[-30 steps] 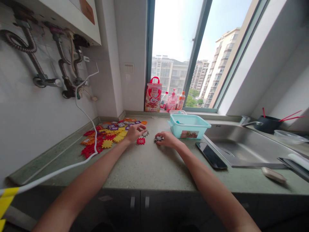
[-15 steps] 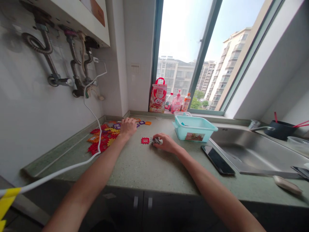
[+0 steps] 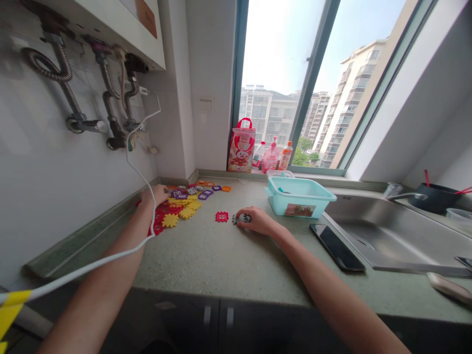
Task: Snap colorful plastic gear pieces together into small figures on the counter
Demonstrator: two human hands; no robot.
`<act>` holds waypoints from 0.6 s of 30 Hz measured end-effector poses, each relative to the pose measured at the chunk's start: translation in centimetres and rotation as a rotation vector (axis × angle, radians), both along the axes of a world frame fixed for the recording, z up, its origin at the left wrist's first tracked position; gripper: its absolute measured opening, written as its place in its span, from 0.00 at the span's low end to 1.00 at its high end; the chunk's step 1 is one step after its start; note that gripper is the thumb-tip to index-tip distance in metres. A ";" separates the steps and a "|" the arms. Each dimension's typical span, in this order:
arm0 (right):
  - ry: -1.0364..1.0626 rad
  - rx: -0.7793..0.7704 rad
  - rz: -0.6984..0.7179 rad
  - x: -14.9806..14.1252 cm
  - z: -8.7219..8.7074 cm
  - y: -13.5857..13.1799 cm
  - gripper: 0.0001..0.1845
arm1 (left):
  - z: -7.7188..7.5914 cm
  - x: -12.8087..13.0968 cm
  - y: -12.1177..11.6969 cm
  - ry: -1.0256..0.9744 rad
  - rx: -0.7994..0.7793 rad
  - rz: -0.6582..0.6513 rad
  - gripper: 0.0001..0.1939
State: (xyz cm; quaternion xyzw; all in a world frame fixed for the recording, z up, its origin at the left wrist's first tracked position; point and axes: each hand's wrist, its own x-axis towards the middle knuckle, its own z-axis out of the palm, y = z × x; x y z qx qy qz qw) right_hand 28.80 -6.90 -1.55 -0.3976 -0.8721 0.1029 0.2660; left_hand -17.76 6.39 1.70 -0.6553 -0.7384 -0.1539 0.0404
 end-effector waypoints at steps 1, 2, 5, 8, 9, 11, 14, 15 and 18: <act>-0.003 0.002 -0.006 -0.1 0.0 0.0 0.14 | -0.1 0.1 0.0 0.025 0.005 0.023 0.23; -0.008 0.002 -0.012 -0.1 0.0 -0.1 0.14 | -0.2 0.2 0.0 0.049 0.011 0.043 0.24; -0.024 -0.002 -0.027 -0.2 0.1 -0.2 0.14 | -0.2 0.5 -0.4 0.090 0.046 0.091 0.29; -0.029 0.000 -0.033 -0.2 -0.1 -0.2 0.14 | 0.4 0.5 -1.3 0.086 0.096 0.160 0.36; -0.027 0.004 -0.032 -0.2 -0.1 -0.2 0.14 | 0.8 0.3 -1.6 0.068 0.115 0.180 0.37; -0.024 0.011 -0.032 -0.1 -0.3 -0.1 0.14 | 1.7 -0.2 -2.3 -0.007 0.171 0.225 0.39; -0.015 0.014 -0.029 -0.2 -0.4 0.0 0.14 | 3.3 -1.1 -2.7 -0.113 0.285 0.240 0.38; -0.012 0.012 -0.028 -0.2 -0.4 0.0 0.14 | 3.8 -1.4 -2.6 -0.121 0.304 0.220 0.38; -0.018 0.004 -0.032 -0.4 -0.4 -0.1 0.14 | 4.7 -1.9 -1.4 -0.032 0.241 0.146 0.35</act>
